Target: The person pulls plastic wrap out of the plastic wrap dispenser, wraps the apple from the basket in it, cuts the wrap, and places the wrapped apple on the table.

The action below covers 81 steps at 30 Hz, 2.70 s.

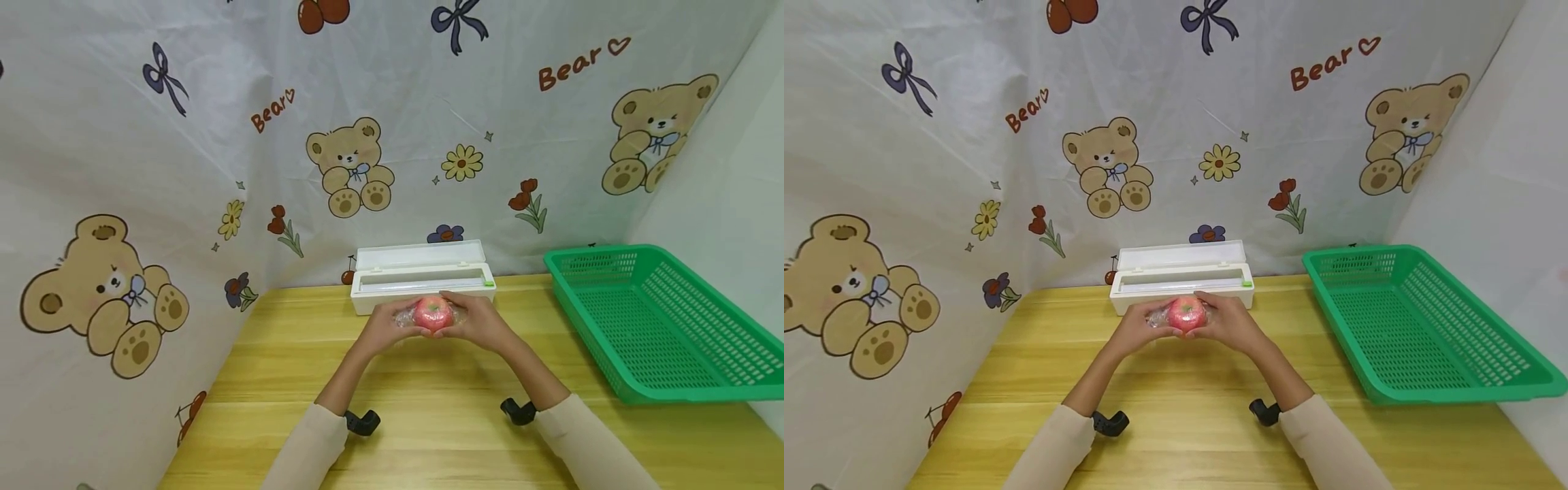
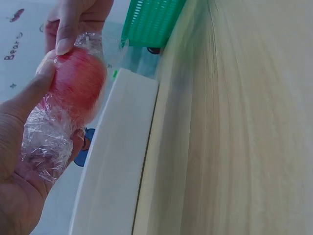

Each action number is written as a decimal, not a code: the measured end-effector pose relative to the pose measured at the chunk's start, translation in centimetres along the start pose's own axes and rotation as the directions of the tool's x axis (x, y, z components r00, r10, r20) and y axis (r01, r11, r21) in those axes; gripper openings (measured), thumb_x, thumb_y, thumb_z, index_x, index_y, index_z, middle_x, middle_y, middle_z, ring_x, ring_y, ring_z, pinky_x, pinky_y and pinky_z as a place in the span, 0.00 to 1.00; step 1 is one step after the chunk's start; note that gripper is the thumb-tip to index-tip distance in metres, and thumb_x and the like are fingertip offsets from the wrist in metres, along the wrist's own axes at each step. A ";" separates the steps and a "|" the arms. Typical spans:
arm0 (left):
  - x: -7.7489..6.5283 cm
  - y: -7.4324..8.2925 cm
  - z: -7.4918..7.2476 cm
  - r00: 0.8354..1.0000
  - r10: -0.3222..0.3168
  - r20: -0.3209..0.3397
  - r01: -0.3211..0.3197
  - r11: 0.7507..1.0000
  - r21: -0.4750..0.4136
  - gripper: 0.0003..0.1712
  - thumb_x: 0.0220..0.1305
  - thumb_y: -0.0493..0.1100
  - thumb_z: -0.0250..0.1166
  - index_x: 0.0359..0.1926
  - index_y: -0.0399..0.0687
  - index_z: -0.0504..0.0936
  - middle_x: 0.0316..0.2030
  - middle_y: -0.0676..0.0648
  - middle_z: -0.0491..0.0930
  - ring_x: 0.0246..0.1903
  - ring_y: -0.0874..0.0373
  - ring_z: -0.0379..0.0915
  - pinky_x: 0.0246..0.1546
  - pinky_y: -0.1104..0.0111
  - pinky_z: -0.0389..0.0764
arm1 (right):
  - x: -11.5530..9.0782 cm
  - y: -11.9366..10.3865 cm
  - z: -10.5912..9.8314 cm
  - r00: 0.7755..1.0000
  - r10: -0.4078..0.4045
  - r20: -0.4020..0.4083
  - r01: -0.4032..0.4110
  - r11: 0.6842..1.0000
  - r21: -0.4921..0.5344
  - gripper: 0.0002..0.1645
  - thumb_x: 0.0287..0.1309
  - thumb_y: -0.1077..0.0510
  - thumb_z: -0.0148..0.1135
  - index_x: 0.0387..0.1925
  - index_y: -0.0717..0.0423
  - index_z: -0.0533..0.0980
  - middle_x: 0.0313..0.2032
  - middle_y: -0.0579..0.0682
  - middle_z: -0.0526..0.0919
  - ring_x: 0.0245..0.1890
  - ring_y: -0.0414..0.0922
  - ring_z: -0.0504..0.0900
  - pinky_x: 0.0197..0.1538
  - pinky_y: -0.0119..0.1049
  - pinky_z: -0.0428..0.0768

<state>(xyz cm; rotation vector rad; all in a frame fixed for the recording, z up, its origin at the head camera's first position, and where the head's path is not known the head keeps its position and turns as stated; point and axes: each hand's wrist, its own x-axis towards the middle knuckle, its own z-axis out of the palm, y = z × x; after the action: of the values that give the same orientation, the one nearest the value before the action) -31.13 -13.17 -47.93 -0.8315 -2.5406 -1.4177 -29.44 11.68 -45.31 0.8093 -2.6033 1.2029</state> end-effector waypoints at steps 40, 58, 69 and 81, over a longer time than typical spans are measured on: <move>-2.2 3.0 0.9 0.998 0.054 0.024 -0.051 0.994 -0.096 0.47 0.56 0.56 0.77 0.74 0.62 0.68 0.69 0.54 0.72 0.67 0.55 0.70 0.62 0.61 0.77 | -2.7 -2.6 -1.0 0.998 -0.049 -0.029 0.053 0.988 0.144 0.44 0.45 0.50 0.84 0.64 0.57 0.77 0.57 0.52 0.83 0.56 0.52 0.81 0.56 0.51 0.83; -2.2 3.2 3.1 0.993 0.097 -0.066 -0.107 0.979 -0.172 0.44 0.65 0.59 0.67 0.78 0.60 0.61 0.71 0.48 0.69 0.65 0.53 0.71 0.61 0.63 0.78 | -3.0 -2.8 -1.3 0.994 -0.011 -0.105 0.027 0.987 0.161 0.42 0.45 0.50 0.84 0.63 0.54 0.79 0.57 0.54 0.84 0.55 0.54 0.82 0.50 0.50 0.86; -2.3 3.8 3.8 0.992 0.127 0.009 -0.118 0.945 -0.306 0.42 0.75 0.59 0.55 0.80 0.54 0.49 0.71 0.44 0.60 0.65 0.51 0.66 0.63 0.62 0.76 | -2.9 -3.3 -1.3 0.991 -0.019 -0.132 0.044 0.981 0.189 0.41 0.45 0.56 0.84 0.62 0.59 0.79 0.57 0.57 0.83 0.54 0.55 0.82 0.49 0.48 0.87; -2.3 3.7 4.1 0.989 0.147 -0.004 -0.144 0.967 -0.212 0.36 0.80 0.52 0.47 0.78 0.43 0.47 0.71 0.39 0.60 0.67 0.46 0.63 0.66 0.55 0.73 | -2.8 -2.9 -0.9 0.990 -0.009 -0.142 0.034 0.984 0.175 0.42 0.44 0.58 0.84 0.63 0.59 0.78 0.56 0.57 0.84 0.52 0.54 0.84 0.48 0.45 0.87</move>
<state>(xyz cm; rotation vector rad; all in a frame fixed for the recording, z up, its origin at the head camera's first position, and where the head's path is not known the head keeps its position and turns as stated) -26.65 -9.23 -48.23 -1.0382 -2.3087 -1.6591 -25.60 11.94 -43.77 0.7509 -2.3954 1.4463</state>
